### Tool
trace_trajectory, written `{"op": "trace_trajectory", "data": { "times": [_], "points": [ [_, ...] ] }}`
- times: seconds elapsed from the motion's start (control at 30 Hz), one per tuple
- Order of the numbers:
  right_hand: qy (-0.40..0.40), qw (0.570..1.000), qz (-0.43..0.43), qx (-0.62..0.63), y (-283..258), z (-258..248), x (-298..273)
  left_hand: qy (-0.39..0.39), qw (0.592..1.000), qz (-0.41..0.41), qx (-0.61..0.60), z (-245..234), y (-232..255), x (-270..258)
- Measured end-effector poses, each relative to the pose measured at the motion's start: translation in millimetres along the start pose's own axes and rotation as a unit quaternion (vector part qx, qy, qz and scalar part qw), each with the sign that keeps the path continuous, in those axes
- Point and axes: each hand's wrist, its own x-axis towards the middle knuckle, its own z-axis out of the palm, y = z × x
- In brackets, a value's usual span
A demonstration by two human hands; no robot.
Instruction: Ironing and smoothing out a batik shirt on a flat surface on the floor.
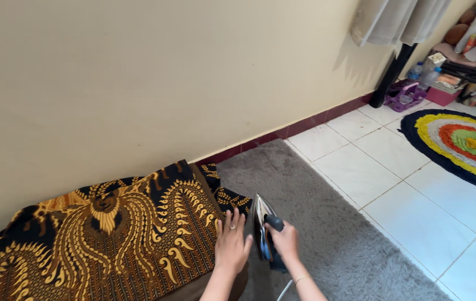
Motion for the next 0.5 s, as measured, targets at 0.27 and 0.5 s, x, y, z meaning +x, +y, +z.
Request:
{"op": "trace_trajectory", "data": {
  "times": [0.27, 0.5],
  "points": [
    [-0.117, 0.984, 0.059, -0.119, -135.3, -15.4, 1.6, 0.038, 0.992, -0.106, 0.064, -35.2, -46.4, -4.3],
    [-0.2, 0.968, -0.013, -0.152, -202.9, -1.2, 2.2, -0.067, 0.973, -0.181, 0.126, -76.9, -95.7, -25.5]
  ]
}}
